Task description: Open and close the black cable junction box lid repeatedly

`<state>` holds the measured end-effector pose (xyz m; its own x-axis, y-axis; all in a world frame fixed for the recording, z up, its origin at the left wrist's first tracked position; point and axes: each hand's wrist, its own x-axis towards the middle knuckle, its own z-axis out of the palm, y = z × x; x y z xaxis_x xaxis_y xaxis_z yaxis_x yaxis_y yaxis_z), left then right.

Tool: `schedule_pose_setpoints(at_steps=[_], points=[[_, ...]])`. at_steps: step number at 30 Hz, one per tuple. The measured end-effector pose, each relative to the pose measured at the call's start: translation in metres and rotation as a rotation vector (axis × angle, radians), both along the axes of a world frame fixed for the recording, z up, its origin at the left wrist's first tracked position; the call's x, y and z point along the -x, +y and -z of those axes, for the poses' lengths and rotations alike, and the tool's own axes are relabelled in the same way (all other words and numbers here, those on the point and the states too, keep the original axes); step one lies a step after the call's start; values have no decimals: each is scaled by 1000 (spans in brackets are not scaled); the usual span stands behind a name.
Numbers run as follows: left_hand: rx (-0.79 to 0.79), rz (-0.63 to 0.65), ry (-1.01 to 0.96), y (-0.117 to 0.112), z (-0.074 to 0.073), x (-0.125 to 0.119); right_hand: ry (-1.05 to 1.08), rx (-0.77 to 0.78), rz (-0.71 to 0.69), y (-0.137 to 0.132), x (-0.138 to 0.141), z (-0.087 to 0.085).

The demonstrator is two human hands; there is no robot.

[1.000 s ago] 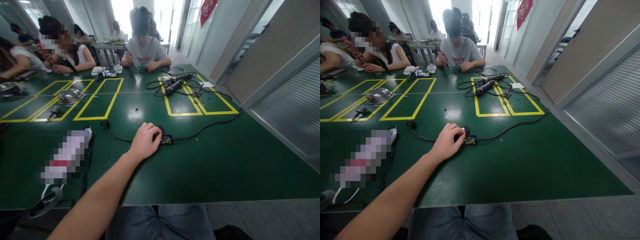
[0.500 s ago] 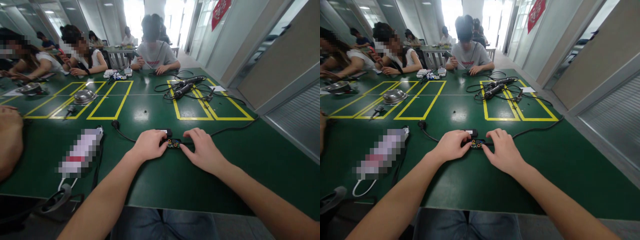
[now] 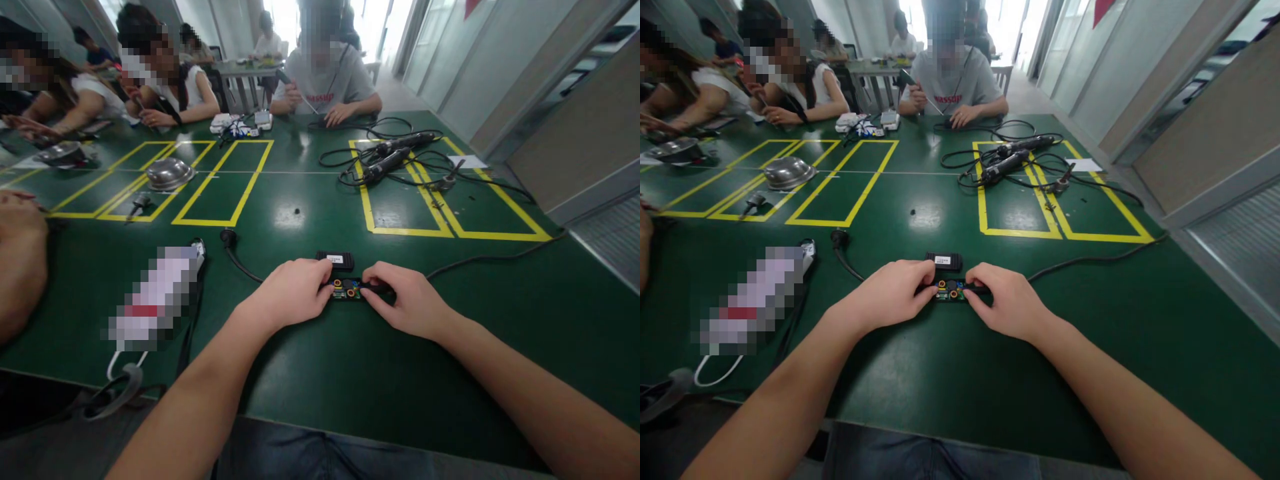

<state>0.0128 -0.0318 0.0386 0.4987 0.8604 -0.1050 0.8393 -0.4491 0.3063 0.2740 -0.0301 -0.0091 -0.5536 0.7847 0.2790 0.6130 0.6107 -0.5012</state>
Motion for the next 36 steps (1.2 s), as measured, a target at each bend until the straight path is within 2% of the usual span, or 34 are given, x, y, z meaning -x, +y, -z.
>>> schedule_pose_setpoints(at_steps=[7,16,27,36], points=[[62,-1,-108,3,0,1,96,5,-26,-4,-6,3],[89,17,-326,1,-10,11,132,-54,-31,-10,-5,-4],[165,47,-240,3,-9,10,100,-29,-57,-9,-12,-2],[162,104,-176,5,-11,10,151,-155,-137,-6,-14,2]])
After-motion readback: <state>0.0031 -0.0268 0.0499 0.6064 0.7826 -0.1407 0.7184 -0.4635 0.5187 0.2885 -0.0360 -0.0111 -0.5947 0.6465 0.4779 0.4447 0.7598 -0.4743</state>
